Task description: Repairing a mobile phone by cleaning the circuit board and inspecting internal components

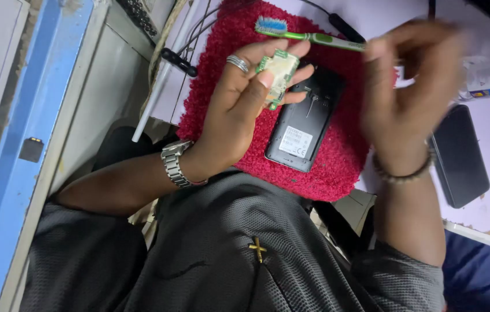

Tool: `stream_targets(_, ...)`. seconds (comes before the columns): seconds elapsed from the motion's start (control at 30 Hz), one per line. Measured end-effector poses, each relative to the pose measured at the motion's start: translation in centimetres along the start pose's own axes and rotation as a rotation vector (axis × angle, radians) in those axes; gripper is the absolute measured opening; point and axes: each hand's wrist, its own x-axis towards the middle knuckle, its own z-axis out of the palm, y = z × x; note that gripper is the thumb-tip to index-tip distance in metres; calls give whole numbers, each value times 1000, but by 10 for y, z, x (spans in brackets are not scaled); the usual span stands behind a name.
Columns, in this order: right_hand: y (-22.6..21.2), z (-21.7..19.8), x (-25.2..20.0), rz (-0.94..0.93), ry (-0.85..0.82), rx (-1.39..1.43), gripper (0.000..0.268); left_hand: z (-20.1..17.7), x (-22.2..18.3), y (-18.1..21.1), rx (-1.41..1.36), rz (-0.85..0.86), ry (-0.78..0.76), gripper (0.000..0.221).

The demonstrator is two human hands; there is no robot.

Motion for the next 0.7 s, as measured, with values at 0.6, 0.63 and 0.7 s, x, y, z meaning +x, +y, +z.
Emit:
stream_targets(0.6,51,-23,-1,91,-19,-102,50,-7,-4,0,256,0,-69,46)
stream_targets(0.63,44,-18,1,90,-18,-101,50,0,-3,9,257,1,-70,46)
stream_targets(0.7,30,-10,5,351,-93,594,27,12,0,27,227,-214,41,81)
